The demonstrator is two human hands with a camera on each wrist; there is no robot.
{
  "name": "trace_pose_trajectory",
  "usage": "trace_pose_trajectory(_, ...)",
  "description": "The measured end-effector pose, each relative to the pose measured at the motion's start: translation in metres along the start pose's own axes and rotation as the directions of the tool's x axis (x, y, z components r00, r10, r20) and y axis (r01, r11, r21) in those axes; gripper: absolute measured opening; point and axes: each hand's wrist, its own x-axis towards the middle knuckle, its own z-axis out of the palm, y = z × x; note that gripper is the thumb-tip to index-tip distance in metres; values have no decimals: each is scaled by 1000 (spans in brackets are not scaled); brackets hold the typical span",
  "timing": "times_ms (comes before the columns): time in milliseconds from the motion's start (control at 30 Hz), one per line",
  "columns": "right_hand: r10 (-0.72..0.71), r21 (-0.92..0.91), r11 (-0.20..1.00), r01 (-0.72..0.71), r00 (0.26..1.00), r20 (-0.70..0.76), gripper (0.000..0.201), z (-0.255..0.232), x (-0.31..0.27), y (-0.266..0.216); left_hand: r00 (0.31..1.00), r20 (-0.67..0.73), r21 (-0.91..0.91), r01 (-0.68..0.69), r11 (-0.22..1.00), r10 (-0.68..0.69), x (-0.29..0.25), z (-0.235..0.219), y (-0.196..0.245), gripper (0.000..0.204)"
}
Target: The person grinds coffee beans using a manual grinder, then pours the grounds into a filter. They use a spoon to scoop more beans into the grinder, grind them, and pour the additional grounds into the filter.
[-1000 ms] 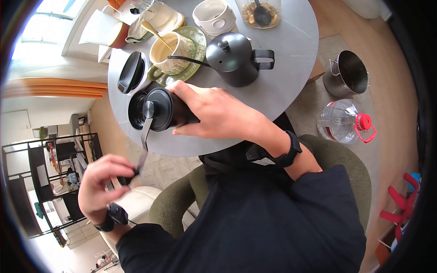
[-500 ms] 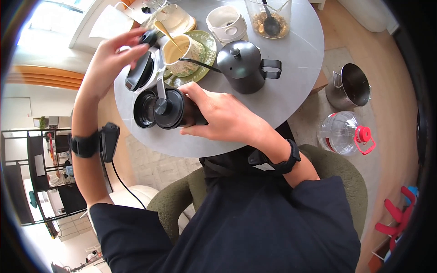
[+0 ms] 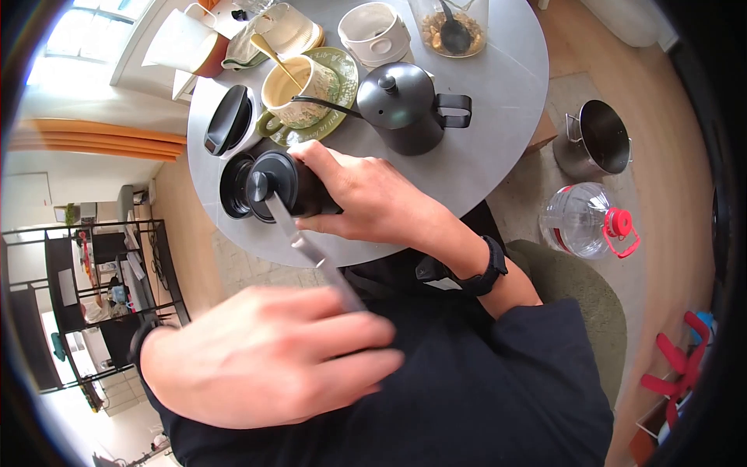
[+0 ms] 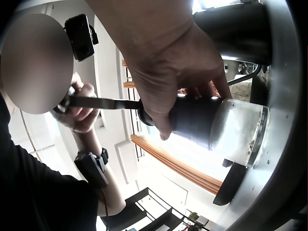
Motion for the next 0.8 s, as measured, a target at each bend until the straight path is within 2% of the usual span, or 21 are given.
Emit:
trace_pose_trajectory(67, -22, -17, 1000, 21, 999, -38, 56, 6, 2, 2, 990, -64, -114, 115, 987, -123, -30, 8, -2, 33)
trace_pose_trajectory(133, 18, 7, 1000, -18, 1000, 21, 63, 4, 2, 1, 977, -81, -205, 179, 962, -199, -62, 11, -7, 40)
trace_pose_trajectory(167, 13, 5, 1000, -14, 1000, 27, 63, 3, 2, 1, 951, -68, -238, 278, 931, -301, -78, 12, -7, 38)
trace_pose_trajectory(200, 9, 1, 1000, -9, 999, 37, 63, 2, 1, 2, 915, -55, -271, 372, 888, -400, -92, 13, -8, 37)
trace_pose_trajectory(267, -2, -7, 1000, 2, 999, 42, 63, 1, 2, 2, 821, -166, -276, 494, 824, -547, -112, 18, -22, 38)
trace_pose_trajectory(300, -6, -12, 1000, 6, 999, 45, 62, 1, 2, 2, 803, -200, -290, 500, 816, -562, -117, 16, -32, 40)
trace_pose_trajectory(333, 8, -15, 1000, -7, 998, 59, 62, 1, 2, 1, 722, -178, -389, 573, 721, -669, -126, 16, -39, 42)
trace_pose_trajectory(400, 32, -29, 999, -29, 996, 82, 62, -1, 4, 1, 620, -224, -639, 489, 593, -752, -135, 16, -60, 38)
trace_pose_trajectory(467, -2, -26, 1000, 4, 998, 56, 59, 1, 4, 4, 576, -206, -690, 488, 535, -791, -137, 3, -81, 37)
trace_pose_trajectory(533, -10, -15, 1000, 11, 999, 47, 59, 3, 3, 5, 535, -320, -576, 545, 609, -782, -127, -13, -106, 39)
trace_pose_trajectory(567, -5, -10, 1000, 5, 999, 53, 60, 3, 2, 4, 491, -373, -584, 535, 610, -787, -123, -18, -121, 43)
trace_pose_trajectory(633, -1, -2, 1000, 1, 999, 54, 61, 1, 4, 3, 493, -446, -590, 466, 659, -747, -105, -34, -150, 48)
trace_pose_trajectory(700, 11, 11, 1000, -12, 999, 46, 60, 1, 3, 1, 491, -512, -650, 314, 692, -704, -73, -44, -167, 48)
trace_pose_trajectory(733, -2, 7, 1000, 2, 1000, 29, 60, 3, 2, 2, 554, -520, -613, 288, 735, -650, -53, -52, -164, 47)
trace_pose_trajectory(767, -17, 3, 1000, 17, 1000, 12, 60, 5, 2, 4, 586, -517, -565, 314, 763, -624, -36, -58, -163, 47)
trace_pose_trajectory(800, -35, -2, 999, 35, 999, -4, 61, 6, 2, 4, 617, -538, -552, 258, 793, -575, -18, -61, -160, 49)
